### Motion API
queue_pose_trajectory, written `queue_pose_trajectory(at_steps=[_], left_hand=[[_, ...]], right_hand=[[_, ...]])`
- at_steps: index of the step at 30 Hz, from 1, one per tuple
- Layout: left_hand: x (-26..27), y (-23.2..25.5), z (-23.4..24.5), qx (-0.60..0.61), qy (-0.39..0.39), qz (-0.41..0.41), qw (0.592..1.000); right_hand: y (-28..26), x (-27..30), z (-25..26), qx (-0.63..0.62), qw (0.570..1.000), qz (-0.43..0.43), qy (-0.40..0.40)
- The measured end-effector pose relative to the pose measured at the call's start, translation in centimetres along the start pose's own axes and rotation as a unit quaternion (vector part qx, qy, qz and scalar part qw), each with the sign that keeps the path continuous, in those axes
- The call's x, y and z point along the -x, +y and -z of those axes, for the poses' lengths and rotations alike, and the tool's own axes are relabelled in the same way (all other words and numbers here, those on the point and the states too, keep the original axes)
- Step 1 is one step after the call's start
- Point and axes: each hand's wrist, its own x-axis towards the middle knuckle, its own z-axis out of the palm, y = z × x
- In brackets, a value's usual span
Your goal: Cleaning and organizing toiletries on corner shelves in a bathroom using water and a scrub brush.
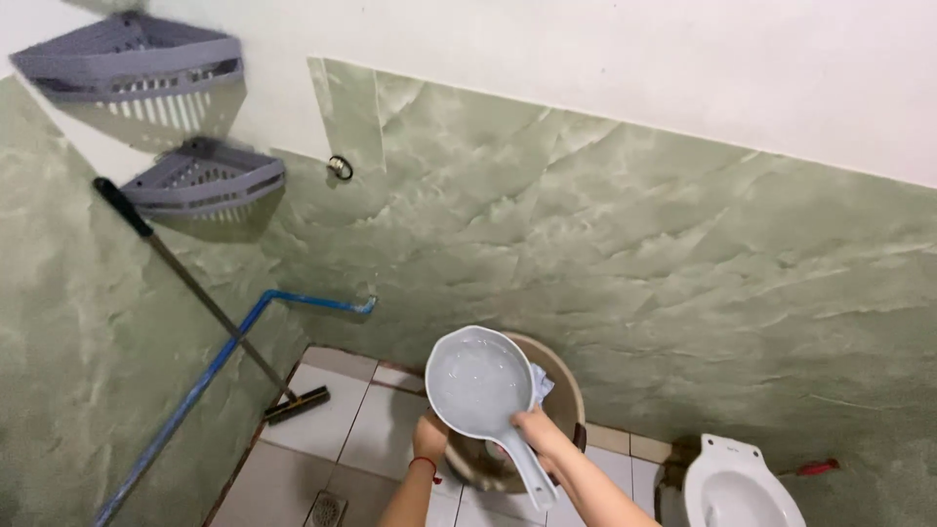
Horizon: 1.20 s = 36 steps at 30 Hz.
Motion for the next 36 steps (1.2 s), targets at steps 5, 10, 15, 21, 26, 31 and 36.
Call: queue_pose_trajectory(at_steps=[5,10,15,21,26,31,36], left_hand=[[-5.5,-2.9,-6.3,0.173,-0.015,-0.063,0.983],[-8.0,-3.9,-10.6,-0.065,-0.111,-0.074,0.989],[-10.3,-4.5,-16.4,-0.236,-0.181,-0.117,0.948],[-13.6,-6.3,-21.0,-0.368,-0.275,-0.152,0.875],[-18.0,-10.5,-27.1,-0.202,-0.053,-0.316,0.925],[-18.2,-4.9,-33.0,-0.181,-0.112,-0.411,0.887],[-21.1,-3.7,-40.4,-0.368,-0.277,-0.390,0.797]], right_hand=[[-1.0,-0.2,3.4,-0.029,0.999,-0.016,0.014],[2.7,-4.9,8.9,-0.027,0.999,-0.022,0.034],[3.9,-7.2,11.5,-0.043,0.994,-0.042,0.088],[5.6,-6.8,14.5,-0.090,0.981,-0.001,0.173],[5.9,-4.0,16.6,-0.127,0.962,-0.007,0.243],[7.5,-3.0,19.4,-0.112,0.954,-0.010,0.279],[7.8,-2.8,20.6,-0.139,0.939,-0.012,0.314]])
